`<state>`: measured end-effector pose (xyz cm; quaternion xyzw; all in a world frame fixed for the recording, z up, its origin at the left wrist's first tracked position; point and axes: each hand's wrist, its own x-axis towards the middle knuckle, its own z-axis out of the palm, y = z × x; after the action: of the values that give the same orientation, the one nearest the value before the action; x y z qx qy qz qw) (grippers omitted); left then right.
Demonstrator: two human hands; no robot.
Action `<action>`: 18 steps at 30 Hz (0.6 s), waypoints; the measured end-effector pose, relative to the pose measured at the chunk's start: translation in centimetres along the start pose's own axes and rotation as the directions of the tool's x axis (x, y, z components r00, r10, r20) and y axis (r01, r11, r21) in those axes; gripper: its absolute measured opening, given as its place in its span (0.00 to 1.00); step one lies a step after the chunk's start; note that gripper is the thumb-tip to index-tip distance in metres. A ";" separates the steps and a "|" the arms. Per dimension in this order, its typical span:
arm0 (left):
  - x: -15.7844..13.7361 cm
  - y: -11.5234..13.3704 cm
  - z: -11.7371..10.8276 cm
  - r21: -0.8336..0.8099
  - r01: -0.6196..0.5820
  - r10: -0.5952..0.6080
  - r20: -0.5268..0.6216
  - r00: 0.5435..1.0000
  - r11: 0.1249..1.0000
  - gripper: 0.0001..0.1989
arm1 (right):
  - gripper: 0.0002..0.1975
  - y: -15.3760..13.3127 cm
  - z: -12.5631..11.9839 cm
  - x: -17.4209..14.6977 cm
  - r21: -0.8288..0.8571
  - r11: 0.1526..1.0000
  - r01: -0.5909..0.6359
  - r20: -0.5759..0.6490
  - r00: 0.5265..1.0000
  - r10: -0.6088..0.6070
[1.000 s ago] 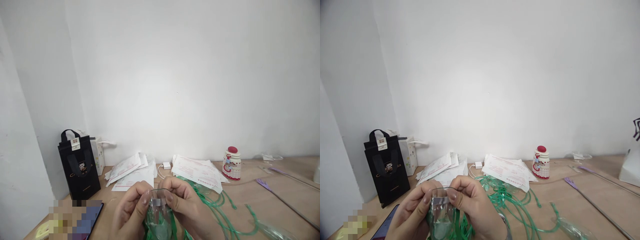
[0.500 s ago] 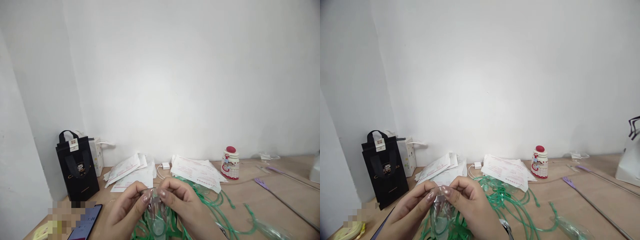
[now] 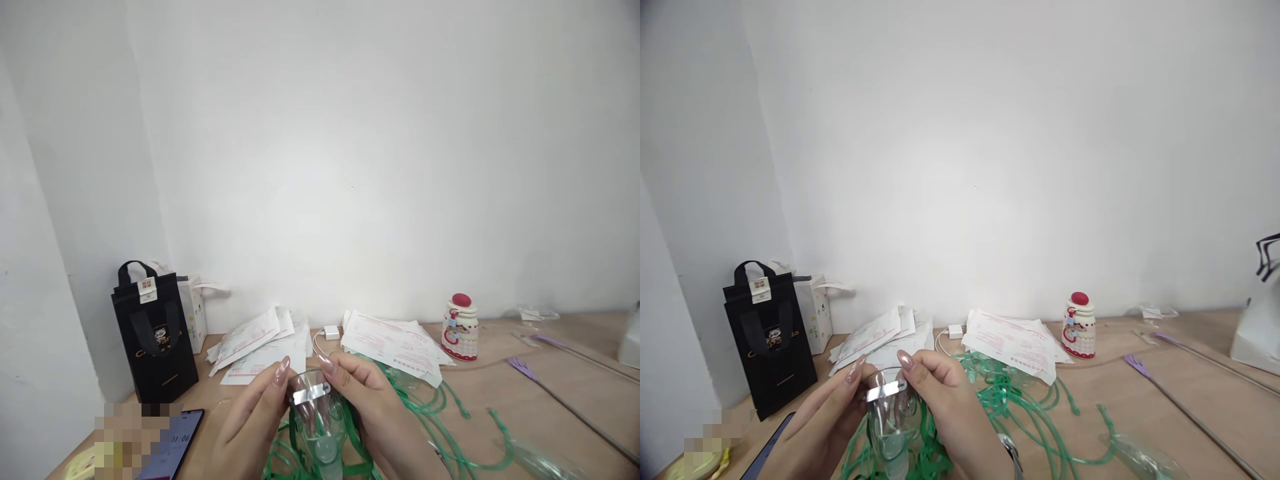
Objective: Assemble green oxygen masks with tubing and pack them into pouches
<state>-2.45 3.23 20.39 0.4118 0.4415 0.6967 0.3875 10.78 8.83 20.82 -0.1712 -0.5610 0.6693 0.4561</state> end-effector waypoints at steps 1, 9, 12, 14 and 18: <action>0.1 0.0 0.0 -0.006 -0.004 0.004 0.009 1.000 1.000 0.13 | 0.15 0.1 -0.1 0.1 -0.004 1.000 -0.001 0.014 1.000 0.001; 0.1 -0.3 0.4 -0.004 0.006 -0.004 0.263 0.965 1.000 0.09 | 0.15 0.8 -0.7 0.5 -0.050 0.999 0.018 0.038 0.999 -0.016; 0.2 -0.5 0.4 0.004 -0.001 0.000 0.269 0.963 1.000 0.08 | 0.16 0.8 -0.8 0.6 -0.094 0.995 0.028 0.030 0.999 -0.026; 0.3 -0.6 0.5 -0.011 -0.009 0.011 0.268 0.963 1.000 0.08 | 0.16 0.8 -0.8 0.7 -0.108 0.994 0.028 0.016 1.000 -0.027; 0.3 -0.5 0.6 -0.050 -0.002 0.015 0.277 0.961 0.999 0.12 | 0.16 0.7 -0.8 0.7 -0.136 0.990 0.037 -0.009 0.999 -0.039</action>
<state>-1.93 3.82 20.11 0.4977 0.3639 0.6444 0.4524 10.71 9.95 20.10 -0.1950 -0.6057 0.6198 0.4593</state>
